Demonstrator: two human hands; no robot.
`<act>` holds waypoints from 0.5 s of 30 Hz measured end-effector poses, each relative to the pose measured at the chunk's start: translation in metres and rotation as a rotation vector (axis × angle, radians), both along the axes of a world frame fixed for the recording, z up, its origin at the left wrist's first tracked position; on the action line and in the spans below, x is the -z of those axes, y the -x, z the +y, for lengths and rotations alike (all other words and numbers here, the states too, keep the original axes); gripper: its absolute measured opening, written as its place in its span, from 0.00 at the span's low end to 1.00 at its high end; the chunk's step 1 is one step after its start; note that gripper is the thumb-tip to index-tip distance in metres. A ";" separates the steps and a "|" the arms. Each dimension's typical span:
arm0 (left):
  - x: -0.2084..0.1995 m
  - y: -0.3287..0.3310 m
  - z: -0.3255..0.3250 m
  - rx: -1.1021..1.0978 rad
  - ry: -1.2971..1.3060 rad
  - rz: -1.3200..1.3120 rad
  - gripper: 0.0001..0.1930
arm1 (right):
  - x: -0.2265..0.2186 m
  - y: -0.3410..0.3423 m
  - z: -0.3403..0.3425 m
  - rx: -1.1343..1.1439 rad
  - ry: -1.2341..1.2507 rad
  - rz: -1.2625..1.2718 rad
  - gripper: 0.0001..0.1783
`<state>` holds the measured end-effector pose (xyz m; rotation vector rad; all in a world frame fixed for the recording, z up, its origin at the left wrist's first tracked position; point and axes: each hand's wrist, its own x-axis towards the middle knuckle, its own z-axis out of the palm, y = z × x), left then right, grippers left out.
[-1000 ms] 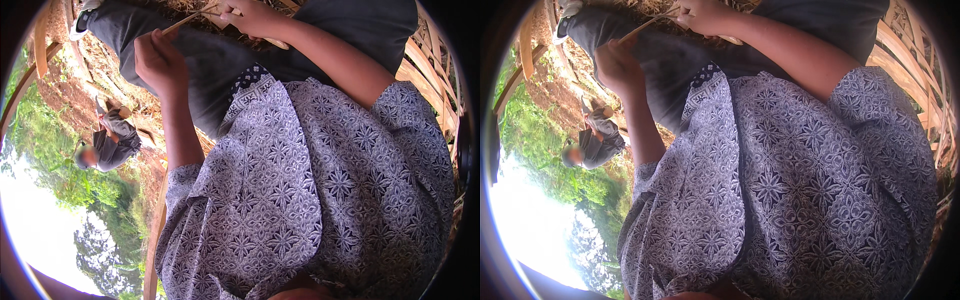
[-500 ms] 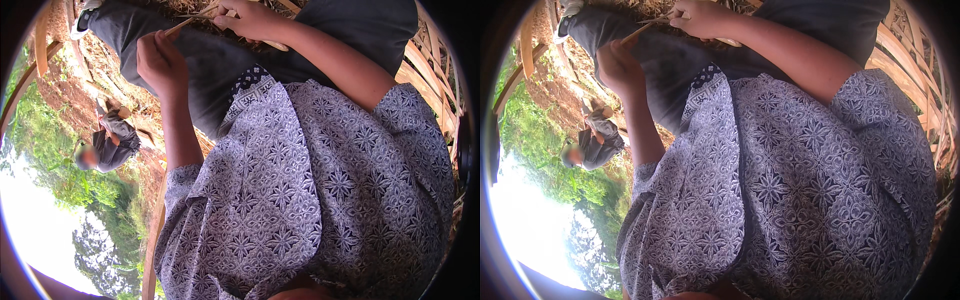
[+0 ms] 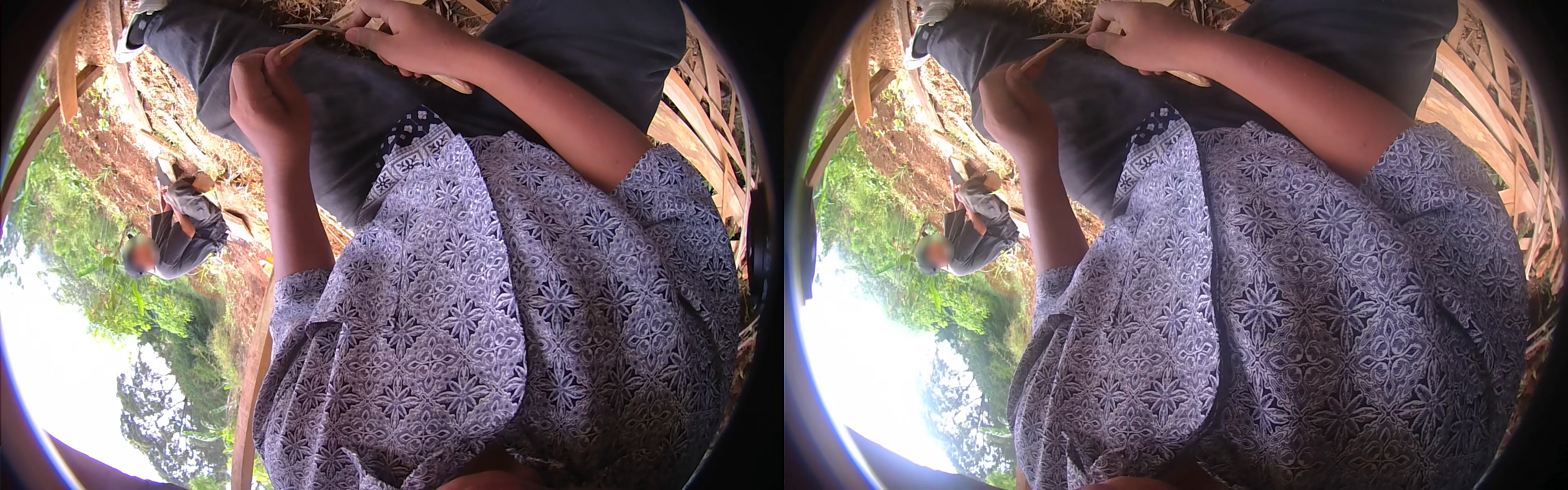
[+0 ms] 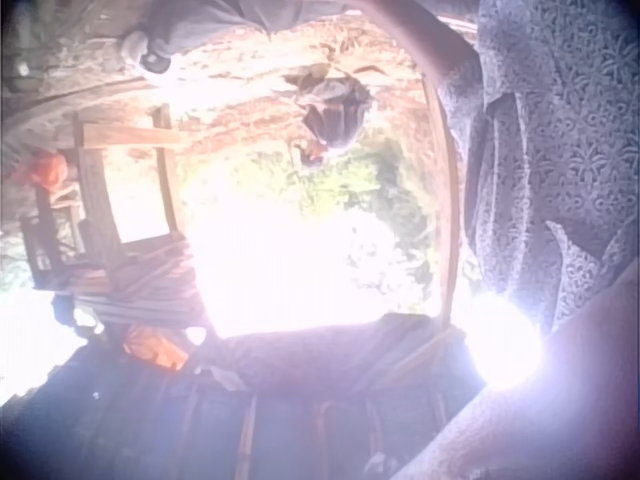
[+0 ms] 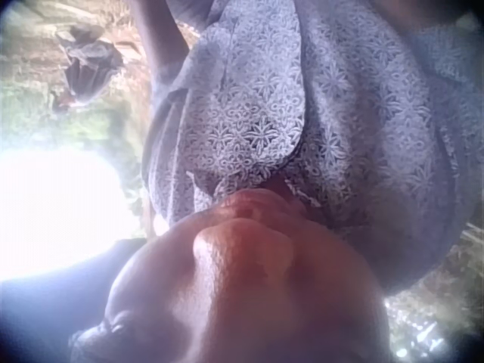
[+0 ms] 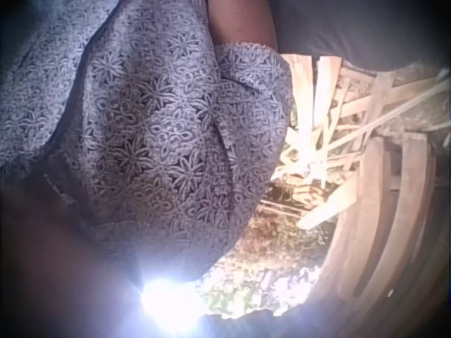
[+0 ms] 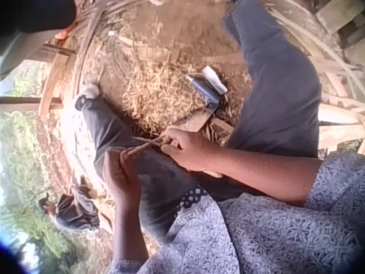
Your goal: The person sits on the ground and uses a knife to split thin bamboo strips into smaller pieces. They hold the bamboo with one hand and carefully guide the knife along the length of the strip to separate it.
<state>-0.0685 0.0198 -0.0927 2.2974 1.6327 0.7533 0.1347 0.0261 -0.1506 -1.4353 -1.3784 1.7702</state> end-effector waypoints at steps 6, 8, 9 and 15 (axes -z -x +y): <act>-0.001 0.000 0.000 0.027 -0.002 0.000 0.05 | 0.052 -0.012 -0.008 -0.110 0.019 -0.369 0.15; -0.001 -0.002 0.001 0.039 -0.008 -0.004 0.05 | 0.055 -0.009 -0.012 0.013 -0.106 -0.258 0.16; 0.000 -0.002 0.001 0.042 -0.011 -0.005 0.05 | 0.036 -0.004 -0.009 0.073 -0.169 -0.195 0.16; -0.001 -0.004 0.003 0.043 0.003 0.017 0.05 | 0.006 0.003 -0.007 0.019 -0.006 -0.012 0.15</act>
